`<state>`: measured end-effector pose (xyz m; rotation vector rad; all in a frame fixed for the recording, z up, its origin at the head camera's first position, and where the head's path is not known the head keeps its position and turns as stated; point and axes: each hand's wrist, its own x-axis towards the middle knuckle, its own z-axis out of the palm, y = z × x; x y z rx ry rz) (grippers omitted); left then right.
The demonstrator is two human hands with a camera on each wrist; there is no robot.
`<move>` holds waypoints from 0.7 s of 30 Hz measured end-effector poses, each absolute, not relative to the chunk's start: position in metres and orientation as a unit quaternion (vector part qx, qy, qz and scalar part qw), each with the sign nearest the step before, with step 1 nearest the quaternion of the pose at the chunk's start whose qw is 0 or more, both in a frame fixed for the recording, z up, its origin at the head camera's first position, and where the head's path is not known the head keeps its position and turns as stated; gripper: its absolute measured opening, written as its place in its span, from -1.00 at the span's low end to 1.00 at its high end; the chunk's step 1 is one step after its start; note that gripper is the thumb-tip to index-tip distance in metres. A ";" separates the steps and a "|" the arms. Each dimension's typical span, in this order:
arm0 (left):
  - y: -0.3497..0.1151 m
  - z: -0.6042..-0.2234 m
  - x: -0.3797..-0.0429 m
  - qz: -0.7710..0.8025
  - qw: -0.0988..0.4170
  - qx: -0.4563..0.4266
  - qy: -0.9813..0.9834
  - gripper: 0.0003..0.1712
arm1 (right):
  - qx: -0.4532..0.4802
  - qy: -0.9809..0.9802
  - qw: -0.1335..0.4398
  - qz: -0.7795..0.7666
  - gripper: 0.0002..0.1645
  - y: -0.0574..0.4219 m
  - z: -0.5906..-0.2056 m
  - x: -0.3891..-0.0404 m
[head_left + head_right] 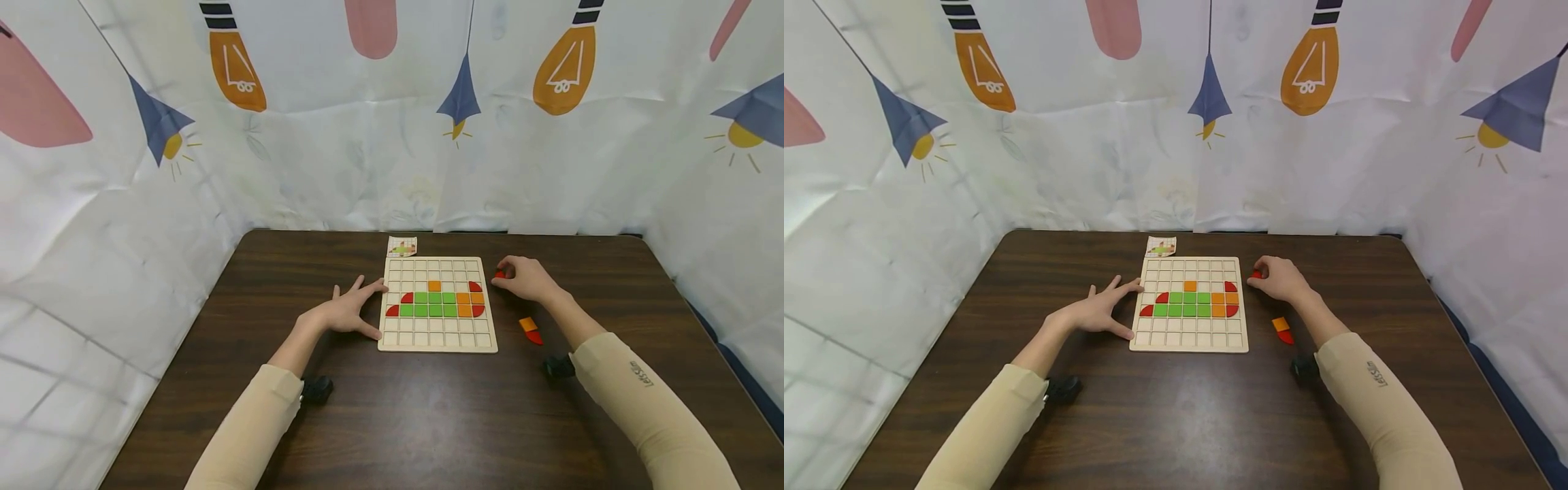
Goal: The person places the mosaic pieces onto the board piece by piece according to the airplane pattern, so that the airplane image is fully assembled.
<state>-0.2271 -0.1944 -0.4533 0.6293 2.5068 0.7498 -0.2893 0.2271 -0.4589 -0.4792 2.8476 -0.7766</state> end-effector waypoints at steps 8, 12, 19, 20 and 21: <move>-0.194 -0.454 -0.228 0.266 0.223 0.227 0.910 0.15 | -0.163 0.949 0.079 -0.257 -0.69 0.229 -0.456 -0.289; -0.194 -0.453 -0.228 0.265 0.225 0.225 0.910 0.16 | -0.162 0.949 0.077 -0.259 -0.72 0.228 -0.456 -0.287; -0.195 -0.453 -0.227 0.268 0.227 0.225 0.909 0.15 | -0.145 0.948 0.078 -0.273 -0.65 0.226 -0.454 -0.286; -0.195 -0.453 -0.227 0.268 0.227 0.226 0.909 0.15 | -0.142 0.947 0.077 -0.276 -0.64 0.226 -0.453 -0.286; -0.195 -0.453 -0.227 0.269 0.226 0.226 0.909 0.15 | -0.139 0.947 0.076 -0.280 -0.64 0.225 -0.453 -0.286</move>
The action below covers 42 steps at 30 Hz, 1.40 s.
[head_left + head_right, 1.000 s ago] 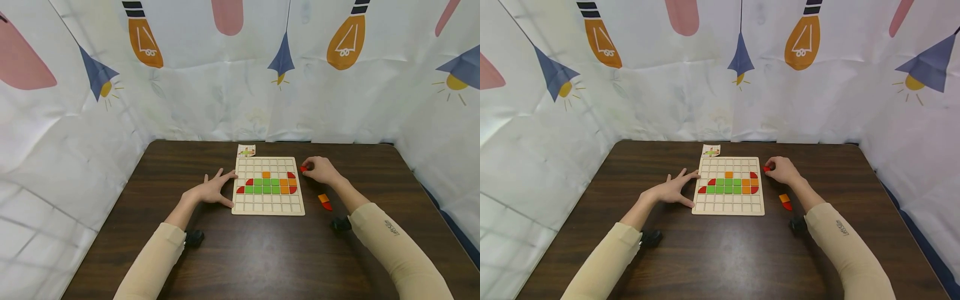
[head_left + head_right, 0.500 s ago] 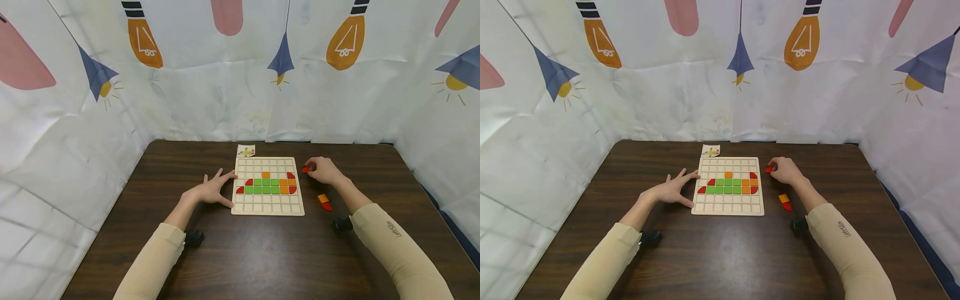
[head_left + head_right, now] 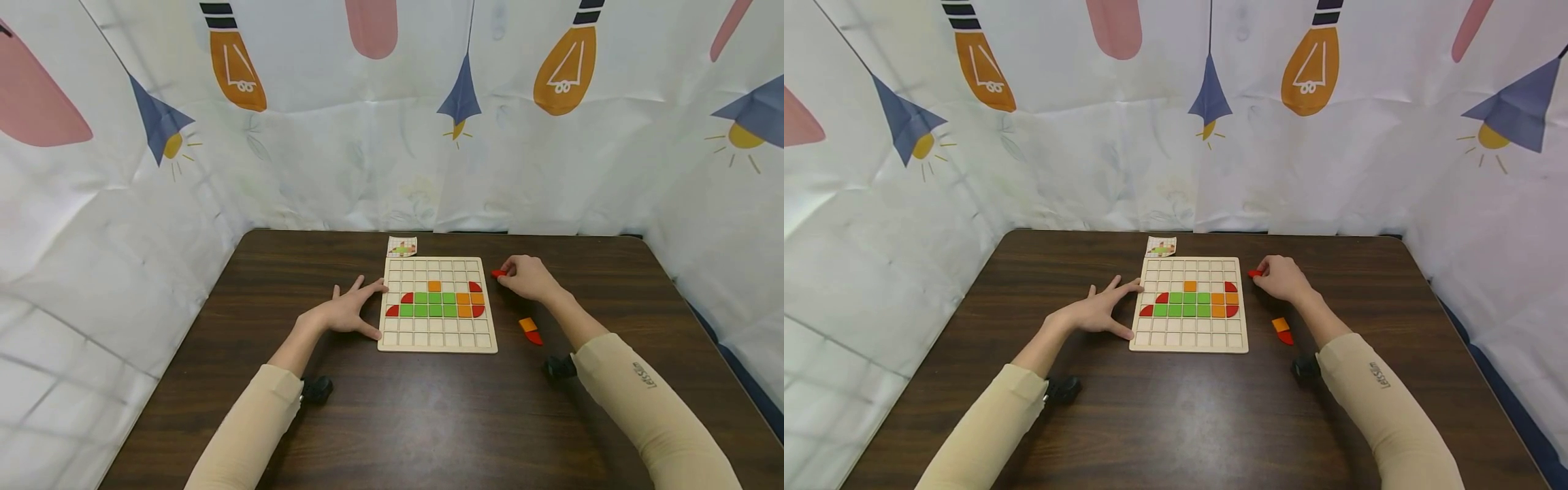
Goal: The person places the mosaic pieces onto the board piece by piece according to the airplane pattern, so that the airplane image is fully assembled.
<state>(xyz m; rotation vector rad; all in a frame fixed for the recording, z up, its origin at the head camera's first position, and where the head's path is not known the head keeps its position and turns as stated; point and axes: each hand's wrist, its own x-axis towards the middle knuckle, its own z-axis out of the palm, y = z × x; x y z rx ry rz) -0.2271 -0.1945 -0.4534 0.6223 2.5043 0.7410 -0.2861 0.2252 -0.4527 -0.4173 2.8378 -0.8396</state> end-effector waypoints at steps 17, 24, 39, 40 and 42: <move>-0.194 -0.454 -0.228 0.265 0.226 0.225 0.910 0.17 | -0.172 0.930 0.047 -0.323 -0.64 0.197 -0.442 -0.290; -0.194 -0.453 -0.227 0.262 0.226 0.225 0.911 0.15 | -0.180 0.923 0.050 -0.338 -0.64 0.185 -0.444 -0.290; -0.194 -0.454 -0.227 0.262 0.226 0.225 0.911 0.17 | -0.198 0.900 0.082 -0.379 -0.64 0.157 -0.448 -0.293; -0.194 -0.454 -0.227 0.262 0.226 0.225 0.911 0.17 | -0.199 0.899 0.085 -0.382 -0.64 0.155 -0.448 -0.292; -0.194 -0.453 -0.227 0.262 0.226 0.225 0.911 0.18 | -0.203 0.896 0.089 -0.385 -0.65 0.153 -0.447 -0.292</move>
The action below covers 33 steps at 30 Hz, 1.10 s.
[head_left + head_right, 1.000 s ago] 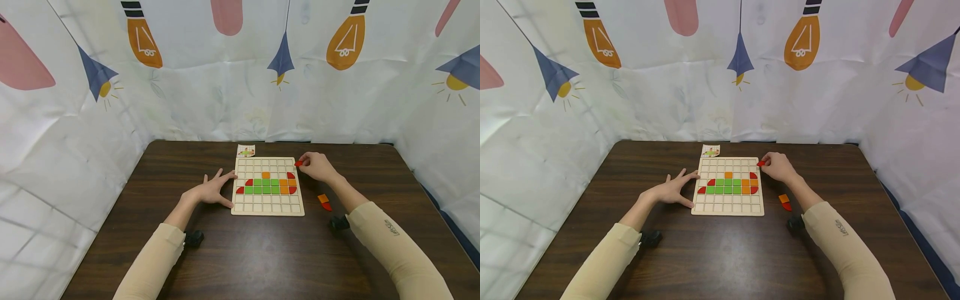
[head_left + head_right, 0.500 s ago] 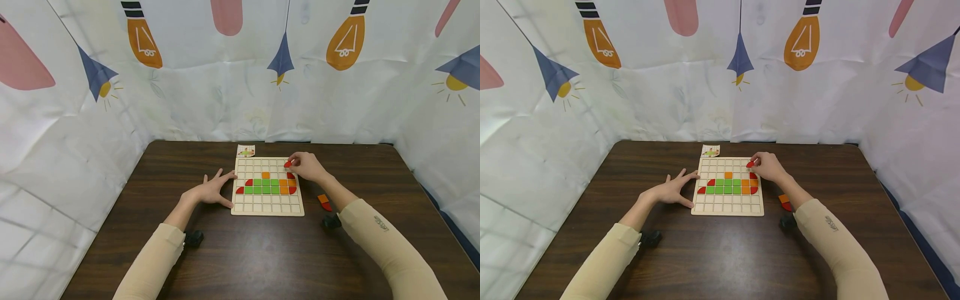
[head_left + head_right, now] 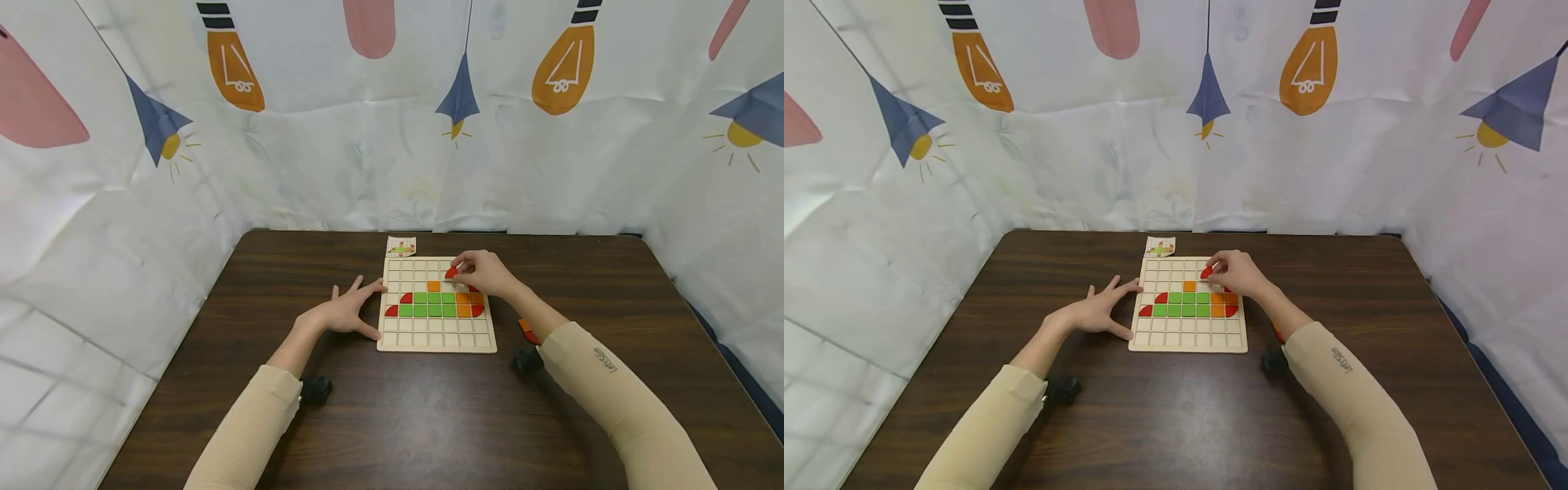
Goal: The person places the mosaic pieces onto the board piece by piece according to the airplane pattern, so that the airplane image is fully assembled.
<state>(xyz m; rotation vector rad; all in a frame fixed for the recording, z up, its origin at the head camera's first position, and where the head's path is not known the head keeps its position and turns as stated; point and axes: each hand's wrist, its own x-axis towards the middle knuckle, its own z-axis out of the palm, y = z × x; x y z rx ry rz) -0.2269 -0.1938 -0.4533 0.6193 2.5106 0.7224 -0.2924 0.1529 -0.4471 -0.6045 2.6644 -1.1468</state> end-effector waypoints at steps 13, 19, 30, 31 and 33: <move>-0.194 -0.454 -0.227 0.263 0.228 0.224 0.910 0.18 | -0.215 0.891 0.091 -0.390 -0.67 0.137 -0.451 -0.293; -0.194 -0.454 -0.227 0.265 0.226 0.223 0.911 0.19 | -0.213 0.889 0.089 -0.396 -0.70 0.129 -0.453 -0.295; -0.193 -0.453 -0.227 0.260 0.223 0.222 0.913 0.18 | -0.211 0.893 0.085 -0.388 -0.71 0.116 -0.455 -0.296; -0.193 -0.453 -0.227 0.261 0.223 0.222 0.913 0.18 | -0.211 0.894 0.086 -0.387 -0.71 0.115 -0.454 -0.295; -0.193 -0.454 -0.227 0.262 0.223 0.222 0.912 0.19 | -0.211 0.896 0.088 -0.381 -0.71 0.114 -0.454 -0.295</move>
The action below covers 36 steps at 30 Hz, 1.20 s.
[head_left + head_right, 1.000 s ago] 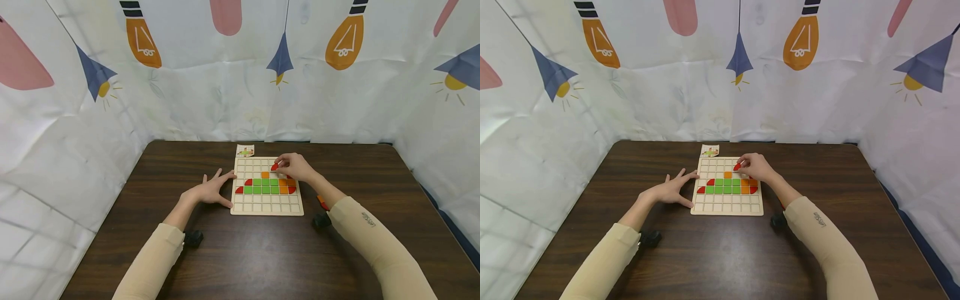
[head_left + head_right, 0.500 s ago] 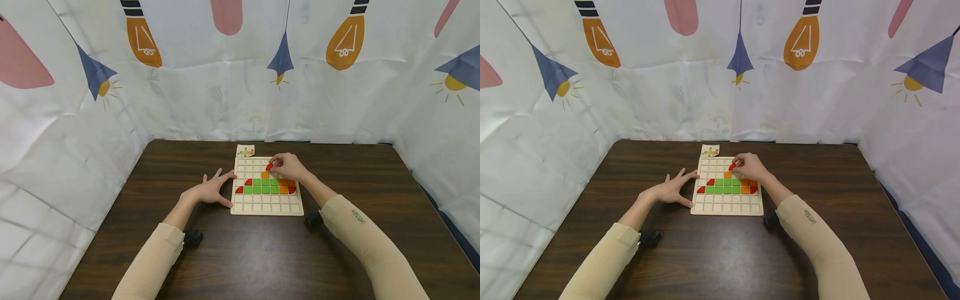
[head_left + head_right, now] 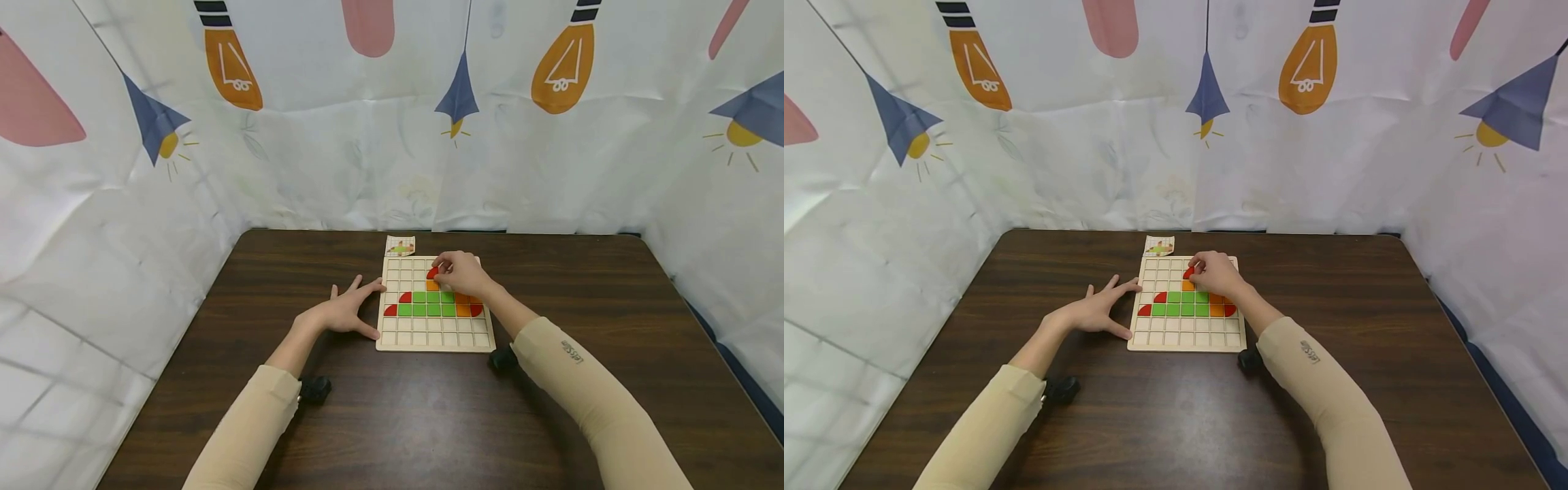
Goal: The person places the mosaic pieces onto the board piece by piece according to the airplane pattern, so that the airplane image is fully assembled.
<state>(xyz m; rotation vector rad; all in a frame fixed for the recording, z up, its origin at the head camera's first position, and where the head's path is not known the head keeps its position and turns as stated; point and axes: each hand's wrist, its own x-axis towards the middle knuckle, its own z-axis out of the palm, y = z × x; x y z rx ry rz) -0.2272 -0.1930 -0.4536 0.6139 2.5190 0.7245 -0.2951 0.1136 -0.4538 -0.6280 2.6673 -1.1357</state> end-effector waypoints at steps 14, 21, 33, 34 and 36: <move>-0.194 -0.455 -0.227 0.264 0.224 0.224 0.911 0.16 | -0.210 0.896 0.099 -0.378 -0.70 0.119 -0.456 -0.297; -0.195 -0.454 -0.227 0.266 0.223 0.223 0.911 0.16 | -0.236 0.895 0.106 -0.362 -0.73 0.122 -0.457 -0.299; -0.195 -0.457 -0.228 0.270 0.224 0.226 0.909 0.16 | -0.252 0.900 0.108 -0.339 -0.71 0.129 -0.450 -0.298; -0.195 -0.457 -0.228 0.270 0.224 0.226 0.909 0.15 | -0.256 0.899 0.107 -0.340 -0.71 0.131 -0.448 -0.297; -0.195 -0.456 -0.228 0.270 0.223 0.227 0.909 0.15 | -0.261 0.897 0.107 -0.340 -0.73 0.135 -0.444 -0.296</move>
